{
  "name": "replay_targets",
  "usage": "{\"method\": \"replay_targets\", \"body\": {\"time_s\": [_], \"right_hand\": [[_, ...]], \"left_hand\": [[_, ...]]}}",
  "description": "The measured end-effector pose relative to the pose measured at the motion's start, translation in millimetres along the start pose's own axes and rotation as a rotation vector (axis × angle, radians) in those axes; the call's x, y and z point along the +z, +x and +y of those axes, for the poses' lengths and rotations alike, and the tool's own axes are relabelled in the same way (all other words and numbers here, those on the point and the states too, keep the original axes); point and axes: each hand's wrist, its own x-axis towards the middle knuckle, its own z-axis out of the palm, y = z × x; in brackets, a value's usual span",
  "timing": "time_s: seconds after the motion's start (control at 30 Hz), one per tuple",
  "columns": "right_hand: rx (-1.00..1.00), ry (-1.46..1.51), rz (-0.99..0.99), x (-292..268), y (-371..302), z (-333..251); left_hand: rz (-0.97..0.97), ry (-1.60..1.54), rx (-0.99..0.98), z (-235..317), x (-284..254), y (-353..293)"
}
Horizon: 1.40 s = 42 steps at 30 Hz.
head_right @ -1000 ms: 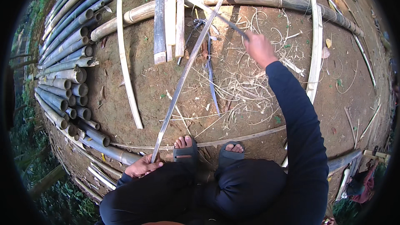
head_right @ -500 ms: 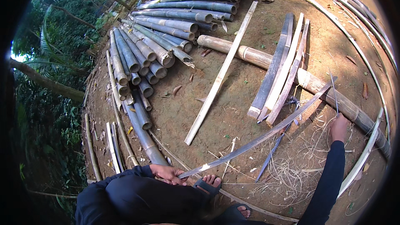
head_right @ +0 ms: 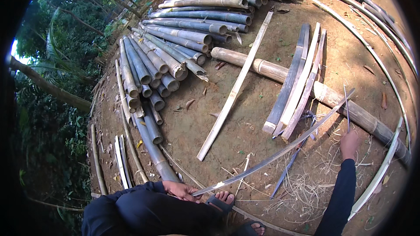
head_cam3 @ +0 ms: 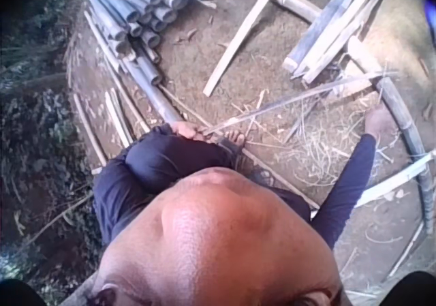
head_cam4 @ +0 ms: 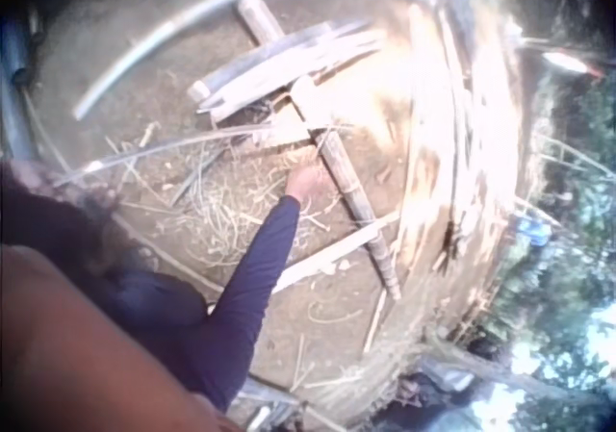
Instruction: The person shaves and shapes a thin strip of bamboo using a knife while sitting on the ground.
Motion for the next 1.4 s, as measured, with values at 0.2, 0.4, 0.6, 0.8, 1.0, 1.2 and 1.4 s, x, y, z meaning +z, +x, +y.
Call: {"method": "replay_targets", "body": {"time_s": [0.2, 0.4, 0.6, 0.8, 1.0, 1.2, 1.4], "right_hand": [[-0.111, 0.207, -0.109, -35.3, -119.0, -62.6], [-0.305, 0.392, -0.295, -65.4, -222.8, -98.7], [-0.573, 0.46, -0.518, -93.1, -307.8, -137.1], [-0.788, 0.302, -0.454, -102.3, -319.1, -148.4], [-0.587, 0.163, -0.261, -75.8, -253.4, -105.0], [-0.302, 0.103, -0.246, -77.3, -215.8, -86.1], [-0.636, 0.323, -0.442, -101.2, -314.7, -146.5]], "left_hand": [[-0.072, 0.059, 0.063, 4.8, -2.7, 17.3], [-0.059, -0.142, -0.026, 47.4, 15.3, 36.0], [-0.012, -0.051, 0.077, 64.2, 38.4, 77.4], [0.177, 0.142, 0.032, 66.1, 69.5, 80.3], [0.118, 0.118, 0.009, 67.5, 67.0, 81.7], [-0.029, -0.13, -0.027, 61.0, 79.9, 69.4], [0.019, -0.154, -0.075, 68.0, 83.0, 69.0]]}}
